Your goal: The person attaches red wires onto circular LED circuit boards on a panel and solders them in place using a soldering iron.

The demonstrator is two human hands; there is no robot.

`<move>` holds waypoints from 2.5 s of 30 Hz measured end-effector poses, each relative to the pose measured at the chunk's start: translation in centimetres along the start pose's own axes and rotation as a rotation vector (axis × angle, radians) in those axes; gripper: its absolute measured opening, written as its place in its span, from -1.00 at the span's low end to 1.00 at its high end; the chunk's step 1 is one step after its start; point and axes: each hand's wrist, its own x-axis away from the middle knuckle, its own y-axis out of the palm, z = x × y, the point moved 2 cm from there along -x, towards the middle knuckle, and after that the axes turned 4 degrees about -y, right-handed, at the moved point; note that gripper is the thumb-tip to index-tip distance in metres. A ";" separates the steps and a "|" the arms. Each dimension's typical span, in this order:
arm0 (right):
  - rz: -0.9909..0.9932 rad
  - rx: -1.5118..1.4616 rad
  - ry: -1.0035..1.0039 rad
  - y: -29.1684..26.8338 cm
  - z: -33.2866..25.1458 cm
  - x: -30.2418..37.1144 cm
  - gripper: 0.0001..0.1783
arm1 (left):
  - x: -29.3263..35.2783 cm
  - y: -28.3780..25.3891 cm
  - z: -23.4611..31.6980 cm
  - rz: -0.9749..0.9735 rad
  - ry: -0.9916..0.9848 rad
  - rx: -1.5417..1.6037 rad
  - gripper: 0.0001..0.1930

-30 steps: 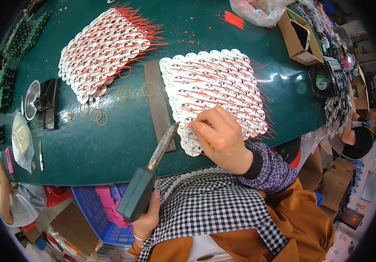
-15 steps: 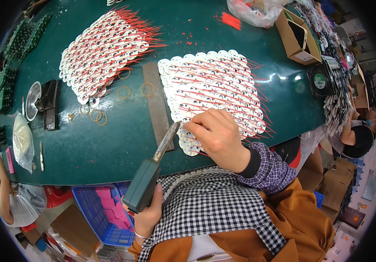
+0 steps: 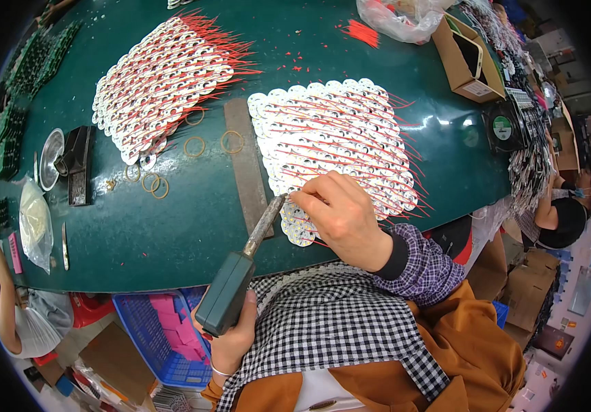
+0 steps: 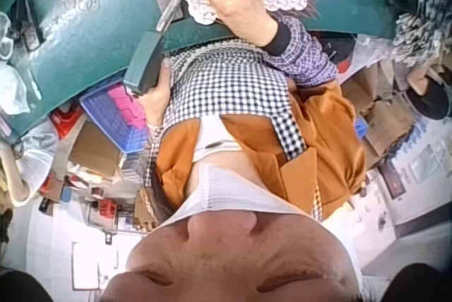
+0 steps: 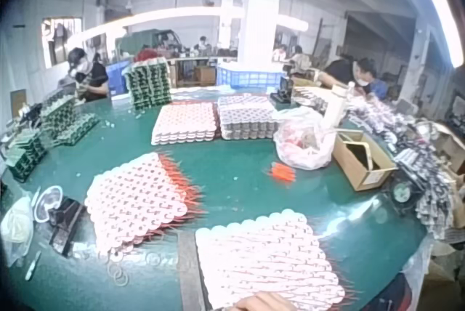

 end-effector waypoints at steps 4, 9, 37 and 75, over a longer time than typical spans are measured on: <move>-0.009 0.014 -0.007 0.2 0.0 0.2 -0.77 | 1.1 0.0 -1.6 0.034 -0.027 0.137 -0.67; -0.007 0.027 0.029 -0.7 -0.5 0.3 -0.78 | 1.5 0.0 -0.6 0.062 -0.032 0.196 -0.65; -0.017 0.003 0.036 -1.2 -0.8 2.0 -0.78 | 0.9 -0.2 1.3 -0.098 -0.035 -0.028 -0.77; -0.173 -0.057 0.161 0.5 3.1 -4.3 -0.89 | 0.3 -0.2 2.1 0.147 -0.288 0.353 -0.66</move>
